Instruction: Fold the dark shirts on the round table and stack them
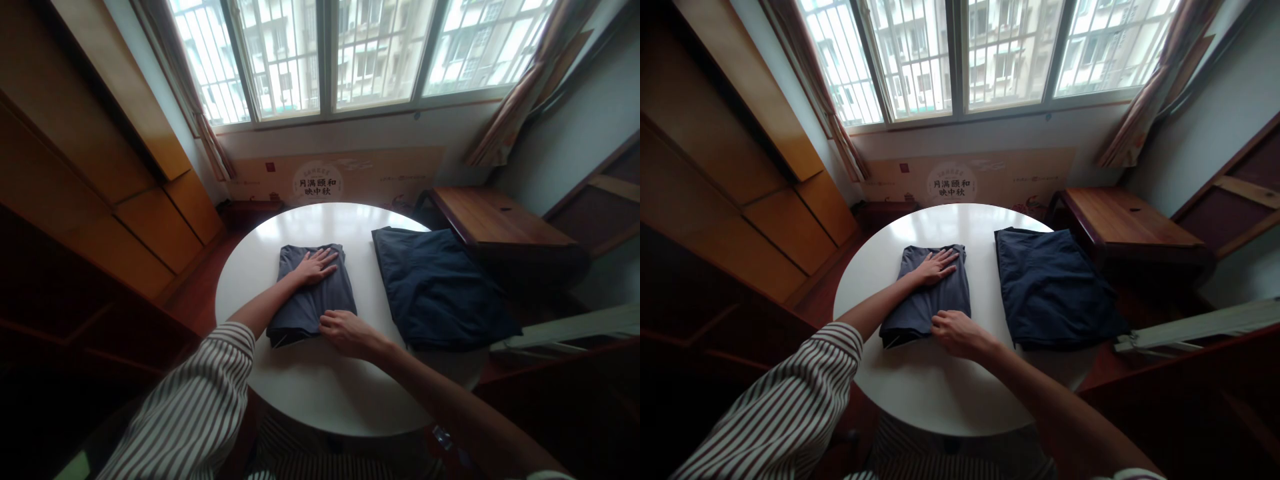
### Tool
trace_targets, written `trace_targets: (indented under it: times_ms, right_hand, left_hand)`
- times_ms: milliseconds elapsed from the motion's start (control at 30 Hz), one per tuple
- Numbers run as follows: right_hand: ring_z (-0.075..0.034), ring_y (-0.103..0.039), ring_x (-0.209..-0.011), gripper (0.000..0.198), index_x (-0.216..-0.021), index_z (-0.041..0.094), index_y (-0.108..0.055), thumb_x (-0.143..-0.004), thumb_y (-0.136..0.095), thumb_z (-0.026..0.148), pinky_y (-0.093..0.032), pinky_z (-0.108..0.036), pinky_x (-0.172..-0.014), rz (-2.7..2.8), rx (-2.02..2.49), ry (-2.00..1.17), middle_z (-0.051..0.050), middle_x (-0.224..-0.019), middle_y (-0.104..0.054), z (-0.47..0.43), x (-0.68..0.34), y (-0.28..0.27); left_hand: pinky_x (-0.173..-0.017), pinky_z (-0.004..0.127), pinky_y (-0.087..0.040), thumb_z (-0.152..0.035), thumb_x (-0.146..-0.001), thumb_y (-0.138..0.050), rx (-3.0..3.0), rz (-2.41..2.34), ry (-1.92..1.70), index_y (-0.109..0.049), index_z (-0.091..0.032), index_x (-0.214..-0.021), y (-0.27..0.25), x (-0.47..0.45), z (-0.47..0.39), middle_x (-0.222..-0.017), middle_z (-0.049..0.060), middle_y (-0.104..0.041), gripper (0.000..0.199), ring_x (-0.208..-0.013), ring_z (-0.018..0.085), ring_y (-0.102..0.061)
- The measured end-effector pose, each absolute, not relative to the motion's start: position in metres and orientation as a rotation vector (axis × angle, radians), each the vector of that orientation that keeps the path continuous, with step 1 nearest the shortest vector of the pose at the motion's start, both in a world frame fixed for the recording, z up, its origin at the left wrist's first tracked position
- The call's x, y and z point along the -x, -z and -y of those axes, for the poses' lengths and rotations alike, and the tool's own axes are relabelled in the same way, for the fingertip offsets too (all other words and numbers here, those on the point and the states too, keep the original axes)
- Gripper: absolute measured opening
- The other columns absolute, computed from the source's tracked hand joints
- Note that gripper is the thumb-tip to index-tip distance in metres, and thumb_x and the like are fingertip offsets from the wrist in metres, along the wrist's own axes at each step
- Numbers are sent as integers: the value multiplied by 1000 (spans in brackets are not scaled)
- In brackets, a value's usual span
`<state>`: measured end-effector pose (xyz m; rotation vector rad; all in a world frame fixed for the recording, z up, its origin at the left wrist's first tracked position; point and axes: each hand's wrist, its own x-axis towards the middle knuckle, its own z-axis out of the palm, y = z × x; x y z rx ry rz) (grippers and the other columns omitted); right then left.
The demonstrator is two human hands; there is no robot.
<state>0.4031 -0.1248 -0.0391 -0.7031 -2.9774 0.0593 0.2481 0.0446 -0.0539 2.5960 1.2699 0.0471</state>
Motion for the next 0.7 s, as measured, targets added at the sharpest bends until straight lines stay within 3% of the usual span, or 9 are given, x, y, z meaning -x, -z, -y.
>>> trace_targets:
  times_ms: [133, 300, 467, 600, 700]
  right_hand:
    - [-19, -57, -80, 17, -87, 15, -66, -91, -49, 12, -42, -30, -67, 2960, 692, -105, -8, -88, -65, 126, -405, 37]
    - [-16, -56, -70, 36, -77, 17, -64, -101, -44, 35, -37, -28, -62, 2758, 813, -196, -6, -77, -63, 132, -404, 32]
    - [-17, -59, -74, 42, -76, 16, -65, -103, -37, 32, -39, -27, -66, 2574, 932, -177, -8, -77, -64, 122, -391, 12]
    - [-19, -63, -90, 30, -100, 16, -70, -100, -44, 33, -46, -27, -77, 2641, 720, -306, -10, -100, -69, 103, -363, 6]
    - [-24, -55, -121, 42, -129, 17, -61, -98, -49, 42, -41, -35, -102, 2704, 506, -358, -13, -134, -60, 95, -340, 22]
  left_hand:
    - [-119, 60, -5, -60, -100, -20, -2606, -1334, -58, -13, -34, -158, 57, -248, -55, -165, -1, -12, 63, -152, 26, -9]
    - [-120, 58, -5, -59, -100, -17, -2629, -1325, -96, -13, -31, -158, 58, -246, -52, -165, 0, -13, 64, -152, 24, -11]
    - [-120, 57, -6, -54, -102, -17, -2621, -1309, -88, -13, -30, -158, 59, -247, -53, -165, 0, -13, 61, -152, 24, -10]
    - [-121, 50, -8, -45, -104, -13, -2593, -1297, -68, -17, -26, -158, 58, -243, -60, -164, 1, -18, 57, -152, 20, -13]
    - [-122, 40, -11, -40, -104, -16, -2615, -1253, -59, -21, -19, -157, 57, -236, -64, -163, 4, -22, 57, -151, 17, -16]
